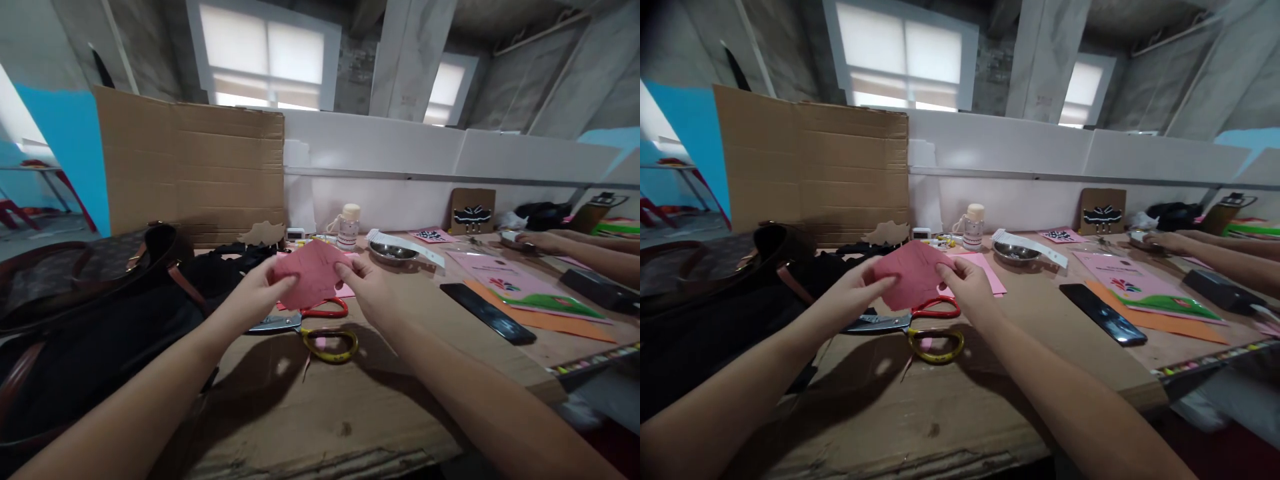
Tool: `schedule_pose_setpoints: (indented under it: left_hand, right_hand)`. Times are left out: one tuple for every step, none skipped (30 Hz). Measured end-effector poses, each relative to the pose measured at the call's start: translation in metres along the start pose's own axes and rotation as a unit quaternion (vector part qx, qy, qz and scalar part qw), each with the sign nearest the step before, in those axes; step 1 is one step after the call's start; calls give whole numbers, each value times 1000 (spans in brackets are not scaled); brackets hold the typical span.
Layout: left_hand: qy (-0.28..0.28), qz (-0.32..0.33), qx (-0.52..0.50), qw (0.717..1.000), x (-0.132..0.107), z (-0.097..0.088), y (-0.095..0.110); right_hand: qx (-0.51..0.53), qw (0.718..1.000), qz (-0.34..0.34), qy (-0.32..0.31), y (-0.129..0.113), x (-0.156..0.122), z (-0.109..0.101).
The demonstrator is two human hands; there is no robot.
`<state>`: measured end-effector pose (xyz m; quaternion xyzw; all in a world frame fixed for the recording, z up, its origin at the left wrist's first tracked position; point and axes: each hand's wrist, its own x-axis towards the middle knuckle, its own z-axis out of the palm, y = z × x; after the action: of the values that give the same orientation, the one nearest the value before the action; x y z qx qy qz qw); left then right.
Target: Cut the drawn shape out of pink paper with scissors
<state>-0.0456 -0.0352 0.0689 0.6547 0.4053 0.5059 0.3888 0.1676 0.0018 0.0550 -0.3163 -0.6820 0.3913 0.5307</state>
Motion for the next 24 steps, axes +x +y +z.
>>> schedule_pose_setpoints:
  left_hand:
    - [-38,-10,6,999,0,0,-1]
    - [-65,-19,13,998,0,-2,-1]
    - [-74,-24,22,997,1,-4,0]
    - [-65,-25,37,997,1,-8,1]
    - [-47,-23,54,997,1,-11,2]
    - [-28,-17,72,997,1,-13,4]
    - [-13,-13,90,996,1,-16,6]
    - [-4,-12,108,994,0,-17,7]
    - [-5,-12,123,992,0,-17,8]
    - [-14,-12,135,991,-1,-16,9]
    - [-24,-12,142,990,-2,-14,8]
    - [-30,-9,143,989,-3,-13,8]
    - [-31,-5,140,990,-3,-11,7]
    - [-26,0,135,990,-4,-9,6]
    - [-17,6,129,991,-4,-7,5]
    - [-8,11,124,992,-4,-6,5]
    - [0,16,118,993,-3,-5,4]
    - [6,19,114,993,-3,-5,4]
    - [9,21,111,994,-3,-4,5]
    - [12,21,109,994,-3,-4,5]
    - [13,20,109,994,-3,-4,5]
    - [12,20,112,993,-3,-4,4]
    - [8,20,116,993,-3,-4,4]
    - [3,20,120,993,-3,-4,3]
  right_hand:
    - [-22,1000,-1,3,-2,0,-1]
    - [-39,999,1,-3,-3,-1,-1]
    - [-49,999,7,-14,-3,-1,-1]
    - [-53,998,18,-29,-3,-3,0]
    - [-51,997,32,-44,-3,-4,1]
    - [-46,996,46,-62,-3,-6,3]
    - [-43,994,58,-82,-3,-8,5]
    - [-41,992,65,-98,-3,-10,6]
    - [-39,991,68,-107,-3,-12,8]
    - [-37,991,64,-108,-4,-13,9]
    - [-35,992,59,-107,-4,-14,10]
    - [-31,993,53,-104,-5,-15,10]
    - [-24,993,48,-101,-5,-15,10]
    - [-18,994,43,-99,-5,-15,10]
    - [-11,995,39,-96,-5,-14,10]
    - [-4,995,37,-93,-5,-13,10]
    - [2,995,37,-89,-4,-12,10]
    - [7,996,35,-84,-3,-11,10]
    - [9,996,34,-80,-2,-10,10]
    - [10,997,32,-75,-1,-10,10]
    - [9,997,29,-71,0,-9,10]
    - [6,998,22,-65,0,-9,10]
    - [0,998,13,-59,0,-9,10]
    - [-7,999,3,-52,0,-9,9]
